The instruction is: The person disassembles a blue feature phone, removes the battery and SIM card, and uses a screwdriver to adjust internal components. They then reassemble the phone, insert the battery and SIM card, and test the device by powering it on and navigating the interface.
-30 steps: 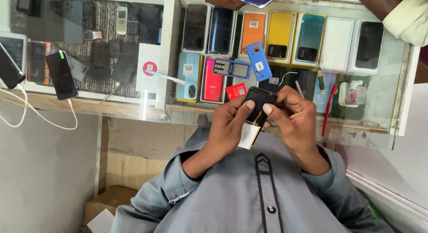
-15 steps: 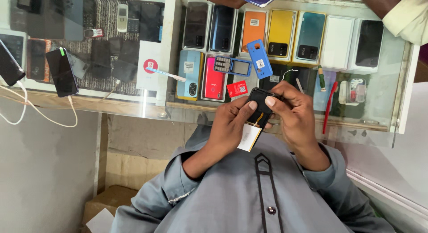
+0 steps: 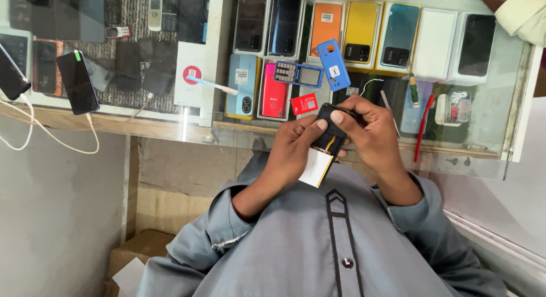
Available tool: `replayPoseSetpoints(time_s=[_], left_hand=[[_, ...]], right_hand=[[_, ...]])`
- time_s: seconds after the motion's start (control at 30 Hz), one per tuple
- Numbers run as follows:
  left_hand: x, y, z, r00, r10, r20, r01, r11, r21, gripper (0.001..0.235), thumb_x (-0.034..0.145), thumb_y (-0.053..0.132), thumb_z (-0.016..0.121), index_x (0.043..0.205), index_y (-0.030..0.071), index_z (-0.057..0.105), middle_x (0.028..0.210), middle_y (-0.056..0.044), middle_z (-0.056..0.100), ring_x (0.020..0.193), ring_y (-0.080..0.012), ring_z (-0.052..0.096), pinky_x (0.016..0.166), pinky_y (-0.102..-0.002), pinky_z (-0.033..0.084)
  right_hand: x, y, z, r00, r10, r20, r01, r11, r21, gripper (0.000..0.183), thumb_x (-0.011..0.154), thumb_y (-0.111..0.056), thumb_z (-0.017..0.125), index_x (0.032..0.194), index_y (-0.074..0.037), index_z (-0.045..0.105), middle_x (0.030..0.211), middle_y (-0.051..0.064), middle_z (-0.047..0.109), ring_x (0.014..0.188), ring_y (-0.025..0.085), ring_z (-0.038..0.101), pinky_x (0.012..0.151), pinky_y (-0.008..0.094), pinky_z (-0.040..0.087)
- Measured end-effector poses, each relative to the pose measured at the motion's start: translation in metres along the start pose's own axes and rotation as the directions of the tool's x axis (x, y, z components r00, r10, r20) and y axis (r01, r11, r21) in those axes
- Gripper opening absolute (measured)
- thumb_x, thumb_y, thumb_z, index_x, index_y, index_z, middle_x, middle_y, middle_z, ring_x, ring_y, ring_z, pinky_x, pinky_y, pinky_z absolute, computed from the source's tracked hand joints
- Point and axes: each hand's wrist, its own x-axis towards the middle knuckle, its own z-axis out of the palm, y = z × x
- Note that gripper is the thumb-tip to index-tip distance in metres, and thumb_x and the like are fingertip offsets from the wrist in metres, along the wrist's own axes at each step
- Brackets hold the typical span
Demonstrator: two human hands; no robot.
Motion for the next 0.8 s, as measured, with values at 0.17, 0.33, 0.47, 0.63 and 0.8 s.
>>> replayPoseSetpoints(time_s=[0.17,0.33,0.47,0.63,0.8], left_hand=[[-0.001,-0.006,-0.002,0.999,-0.033,-0.005,0.032,0.996,-0.079,0.032,0.111,0.018,0.048,0.124,-0.007,0.065,0.097,-0.012,0.075,0.078,-0.0185,0.076,0.067,-0.027,0.060],[-0.001,-0.011,-0.004,1.000,-0.003,0.005,0.003,0.997,-0.078,0.033,0.112,0.019,0.049,0.120,-0.008,0.065,0.095,-0.013,0.075,0.077,-0.0180,0.075,0.067,-0.028,0.061],[-0.002,-0.014,-0.006,1.000,-0.021,-0.023,0.019,0.996,-0.087,0.033,0.112,0.019,0.050,0.117,-0.009,0.065,0.091,-0.015,0.075,0.075,-0.0181,0.075,0.067,-0.029,0.062],[-0.003,-0.016,-0.005,1.000,-0.009,-0.022,0.007,0.997,-0.074,0.031,0.112,0.019,0.050,0.117,-0.008,0.066,0.092,-0.016,0.075,0.076,-0.0186,0.075,0.068,-0.030,0.061],[-0.003,-0.014,-0.012,0.999,-0.042,-0.034,0.030,0.960,-0.277,0.030,0.109,0.017,0.050,0.121,-0.006,0.065,0.097,-0.017,0.075,0.077,-0.0223,0.075,0.069,-0.035,0.063]], right_hand=[[-0.006,-0.004,-0.002,0.987,-0.125,0.101,0.120,0.991,0.052,0.015,0.098,-0.008,0.073,0.104,0.004,0.067,0.096,0.000,0.058,0.084,0.004,0.059,0.072,0.021,0.050],[-0.013,-0.007,0.007,1.000,-0.001,0.022,-0.002,0.989,0.145,0.016,0.094,-0.008,0.072,0.103,0.005,0.068,0.091,0.001,0.058,0.070,0.007,0.061,0.053,0.024,0.050],[-0.015,-0.010,0.005,0.994,-0.071,0.088,0.053,0.980,0.194,0.017,0.095,-0.007,0.072,0.107,0.005,0.067,0.097,0.001,0.060,0.071,0.007,0.062,0.058,0.023,0.051],[-0.018,-0.003,0.006,0.998,-0.052,0.043,0.043,0.980,0.195,0.019,0.094,-0.006,0.073,0.108,0.007,0.069,0.093,0.003,0.061,0.069,0.008,0.061,0.058,0.023,0.051],[-0.014,0.029,-0.003,1.000,0.012,0.013,-0.016,0.928,0.373,0.026,0.097,-0.011,0.071,0.120,0.002,0.070,0.096,0.004,0.069,0.081,0.006,0.063,0.075,0.022,0.055]])
